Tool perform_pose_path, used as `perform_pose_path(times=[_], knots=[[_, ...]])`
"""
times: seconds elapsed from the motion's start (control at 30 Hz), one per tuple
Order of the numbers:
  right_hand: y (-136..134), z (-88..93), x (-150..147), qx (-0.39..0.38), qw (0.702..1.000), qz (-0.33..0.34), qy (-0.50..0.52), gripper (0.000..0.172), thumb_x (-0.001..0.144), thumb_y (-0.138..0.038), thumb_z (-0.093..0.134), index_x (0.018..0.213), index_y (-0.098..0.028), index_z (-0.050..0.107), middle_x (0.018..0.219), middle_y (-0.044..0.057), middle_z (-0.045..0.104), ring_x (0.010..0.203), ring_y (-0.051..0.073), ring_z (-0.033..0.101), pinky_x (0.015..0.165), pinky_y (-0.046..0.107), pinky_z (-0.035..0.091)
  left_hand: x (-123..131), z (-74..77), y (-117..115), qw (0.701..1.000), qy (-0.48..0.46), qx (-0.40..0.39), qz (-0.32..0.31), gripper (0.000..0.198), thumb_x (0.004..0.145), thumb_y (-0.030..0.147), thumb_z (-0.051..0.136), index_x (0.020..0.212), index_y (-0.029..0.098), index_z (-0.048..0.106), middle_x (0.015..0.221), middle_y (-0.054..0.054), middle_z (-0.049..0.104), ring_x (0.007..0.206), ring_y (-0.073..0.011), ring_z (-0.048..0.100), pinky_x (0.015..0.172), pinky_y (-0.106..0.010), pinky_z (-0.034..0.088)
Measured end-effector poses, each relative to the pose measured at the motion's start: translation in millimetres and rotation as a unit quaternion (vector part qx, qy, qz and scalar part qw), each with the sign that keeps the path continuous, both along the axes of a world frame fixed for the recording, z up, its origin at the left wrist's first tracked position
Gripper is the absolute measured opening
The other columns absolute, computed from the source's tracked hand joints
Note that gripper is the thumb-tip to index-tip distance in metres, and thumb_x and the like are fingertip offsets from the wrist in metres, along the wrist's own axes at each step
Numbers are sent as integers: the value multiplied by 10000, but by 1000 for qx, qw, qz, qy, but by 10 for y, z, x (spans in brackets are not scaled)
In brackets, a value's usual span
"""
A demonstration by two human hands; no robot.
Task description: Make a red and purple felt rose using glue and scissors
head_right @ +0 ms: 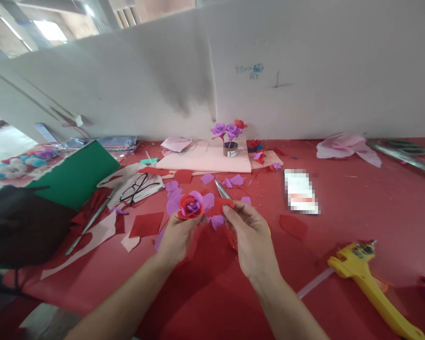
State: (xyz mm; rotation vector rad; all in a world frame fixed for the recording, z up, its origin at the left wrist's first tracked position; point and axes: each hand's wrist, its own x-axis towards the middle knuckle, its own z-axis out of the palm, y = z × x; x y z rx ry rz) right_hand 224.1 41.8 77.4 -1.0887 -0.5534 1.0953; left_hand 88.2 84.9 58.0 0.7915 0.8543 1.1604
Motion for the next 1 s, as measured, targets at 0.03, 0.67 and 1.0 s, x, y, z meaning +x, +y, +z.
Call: perform_pose_path(times=[0.03, 0.67, 1.0], knots=[[15, -4, -7, -6, 1000, 2, 11, 180, 679, -310, 824, 798, -245, 706, 769, -25, 700, 675, 115, 622, 660, 261, 529, 2, 14, 7, 1000, -10, -8, 6, 173, 582, 276, 842, 681, 174, 744, 657, 1, 666, 619, -107, 557, 683, -251, 474], [90, -135, -155, -33, 998, 47, 18, 332, 512, -301, 901, 731, -197, 674, 709, -37, 654, 639, 100, 594, 654, 243, 520, -40, 114, -7, 997, 57, 22, -42, 134, 617, 262, 789, 704, 174, 737, 748, -31, 704, 743, -162, 609, 786, -310, 477], [38, -14, 201, -52, 929, 125, -344, 292, 713, -467, 720, 847, -210, 682, 768, 30, 686, 717, 193, 638, 704, 343, 503, -80, 115, 77, 1000, 9, -24, -5, 162, 553, 250, 819, 640, 170, 709, 669, 9, 661, 684, -119, 570, 716, -267, 453]])
